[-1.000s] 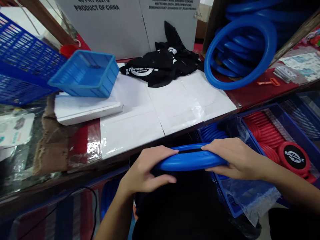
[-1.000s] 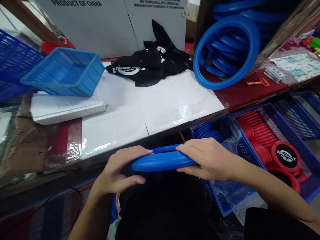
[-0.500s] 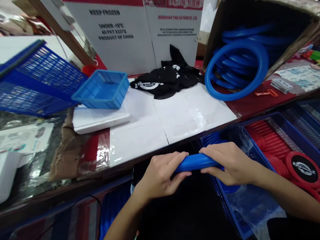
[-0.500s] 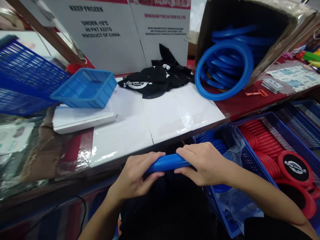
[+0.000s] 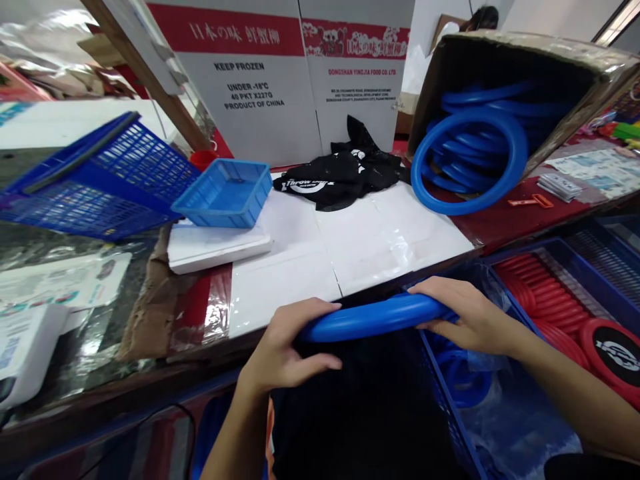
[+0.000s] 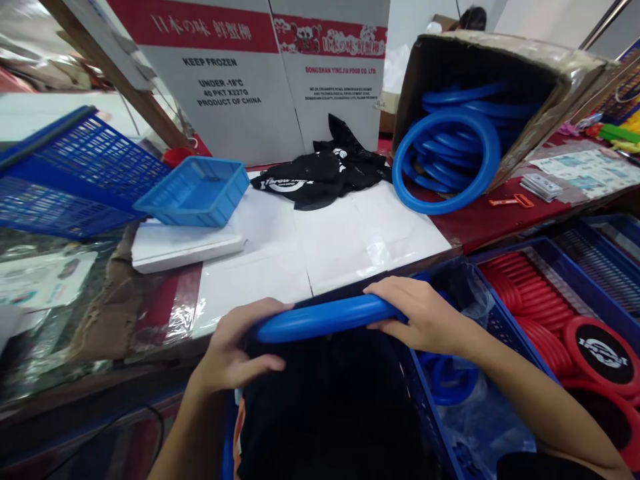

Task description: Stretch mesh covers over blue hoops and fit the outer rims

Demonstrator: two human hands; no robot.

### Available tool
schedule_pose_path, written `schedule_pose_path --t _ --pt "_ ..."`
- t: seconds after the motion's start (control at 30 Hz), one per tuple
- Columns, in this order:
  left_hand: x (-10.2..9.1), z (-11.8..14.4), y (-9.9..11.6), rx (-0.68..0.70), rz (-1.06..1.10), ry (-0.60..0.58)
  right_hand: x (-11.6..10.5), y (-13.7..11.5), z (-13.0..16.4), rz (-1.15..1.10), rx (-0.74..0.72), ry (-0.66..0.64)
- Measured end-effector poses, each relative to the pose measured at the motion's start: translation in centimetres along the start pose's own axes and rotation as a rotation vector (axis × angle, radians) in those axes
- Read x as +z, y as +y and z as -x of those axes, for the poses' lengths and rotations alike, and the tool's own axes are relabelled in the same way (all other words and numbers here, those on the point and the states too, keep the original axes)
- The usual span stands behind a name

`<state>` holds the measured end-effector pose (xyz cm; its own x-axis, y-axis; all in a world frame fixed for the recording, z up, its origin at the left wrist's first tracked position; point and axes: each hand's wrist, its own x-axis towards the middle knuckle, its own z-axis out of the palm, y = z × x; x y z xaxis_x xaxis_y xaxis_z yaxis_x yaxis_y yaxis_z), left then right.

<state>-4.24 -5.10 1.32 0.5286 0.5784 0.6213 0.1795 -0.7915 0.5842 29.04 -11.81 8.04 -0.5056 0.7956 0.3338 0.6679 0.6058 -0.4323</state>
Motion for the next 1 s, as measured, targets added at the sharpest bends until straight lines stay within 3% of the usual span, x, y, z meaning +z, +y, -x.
schedule_pose_path --t 0.13,0.23,0.33,0.5,0.57,0.73,0.87,1.0 --pt "1.2 -1.5 2.4 0.049 -0.088 -0.112 1.2 -1.1 -0.7 0.056 -0.093 -0.028" --pt "1.8 -1.3 1.9 0.122 -0.121 -0.04 1.0 -1.3 -0.8 0.038 -0.085 -0.049" --pt "1.8 0.7 -0.4 0.104 -0.045 0.092 0.2 -0.8 -0.4 -0.008 -0.018 -0.065" --pt "2.8 5.4 -4.6 -0.196 0.229 0.488 -0.6 0.4 0.6 -0.085 0.061 -0.057" --pt "3.5 6.0 -5.2 -0.251 0.379 0.574 -0.4 0.2 0.7 -0.101 0.023 -0.075" --pt "3.9 4.9 -5.0 -0.092 0.614 0.487 0.2 -1.4 0.3 -0.087 -0.12 -0.048" --pt "2.9 4.3 -4.2 -0.199 0.59 0.437 0.0 -2.0 0.2 -0.047 -0.16 -0.028" --pt "1.1 3.5 -1.4 -0.221 0.416 0.309 0.0 -2.2 0.1 -0.004 -0.147 -0.012"
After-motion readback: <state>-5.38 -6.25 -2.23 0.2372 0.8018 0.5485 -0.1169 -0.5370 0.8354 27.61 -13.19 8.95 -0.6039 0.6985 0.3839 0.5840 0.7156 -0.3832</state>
